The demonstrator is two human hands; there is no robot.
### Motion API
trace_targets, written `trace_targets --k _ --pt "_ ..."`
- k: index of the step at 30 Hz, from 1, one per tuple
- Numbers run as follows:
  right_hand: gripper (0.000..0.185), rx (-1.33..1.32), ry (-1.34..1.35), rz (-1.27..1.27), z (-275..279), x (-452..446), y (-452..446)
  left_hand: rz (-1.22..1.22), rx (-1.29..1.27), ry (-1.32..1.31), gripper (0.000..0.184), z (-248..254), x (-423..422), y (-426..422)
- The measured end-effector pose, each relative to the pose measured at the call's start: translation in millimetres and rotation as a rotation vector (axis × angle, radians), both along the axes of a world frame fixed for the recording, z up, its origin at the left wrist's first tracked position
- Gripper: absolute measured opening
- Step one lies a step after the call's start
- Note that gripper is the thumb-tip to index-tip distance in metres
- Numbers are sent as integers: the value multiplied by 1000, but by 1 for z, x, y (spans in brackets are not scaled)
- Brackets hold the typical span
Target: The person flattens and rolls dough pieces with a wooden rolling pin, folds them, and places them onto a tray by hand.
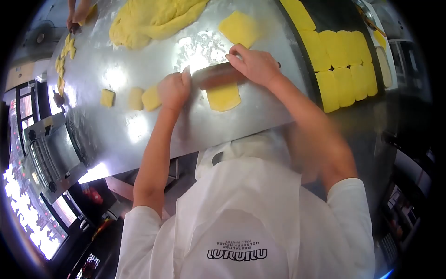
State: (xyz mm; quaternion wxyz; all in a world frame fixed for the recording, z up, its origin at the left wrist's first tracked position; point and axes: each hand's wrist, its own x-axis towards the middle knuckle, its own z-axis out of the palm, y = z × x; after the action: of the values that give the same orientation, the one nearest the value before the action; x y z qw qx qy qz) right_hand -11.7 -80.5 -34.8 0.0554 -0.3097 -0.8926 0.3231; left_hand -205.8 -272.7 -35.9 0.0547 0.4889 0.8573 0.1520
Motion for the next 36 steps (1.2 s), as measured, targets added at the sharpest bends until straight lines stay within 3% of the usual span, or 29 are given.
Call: trace_targets --k 3,5,11,15,18,21,23,25,27,28,30,33,36 --pt "45 43 -18 56 19 26 -27 11 248 53 41 -30 24 -37" --pt "45 215 50 184 8 56 -46 8 236 121 42 -32 54 -62" --pt "58 -19 -8 -51 12 11 -14 53 131 66 46 -16 26 -25" --pt "64 100 -77 86 13 45 -40 34 74 93 42 -33 38 -49" --pt "67 159 32 188 17 79 -65 -15 65 53 40 -32 64 -75" --pt "66 -75 -105 -11 20 68 -58 34 83 -60 40 -21 58 -62" --pt "59 -212 16 -211 3 62 -36 43 210 -249 39 6 30 -32" --pt "52 -299 114 -406 -7 70 -29 -67 456 -257 38 23 15 -10" --pt "46 -323 193 -566 -13 90 -19 -75 371 -404 29 25 22 5" --pt "41 -24 190 -486 -15 99 -22 -101 268 -412 26 7 25 10" --pt "42 53 203 -556 -18 110 -24 -163 202 -281 31 -15 42 16" --pt "42 106 177 -629 -12 117 -28 -67 21 -409 29 -21 46 16" --pt "43 94 187 -654 -15 118 -24 -186 270 -372 29 -16 47 10"
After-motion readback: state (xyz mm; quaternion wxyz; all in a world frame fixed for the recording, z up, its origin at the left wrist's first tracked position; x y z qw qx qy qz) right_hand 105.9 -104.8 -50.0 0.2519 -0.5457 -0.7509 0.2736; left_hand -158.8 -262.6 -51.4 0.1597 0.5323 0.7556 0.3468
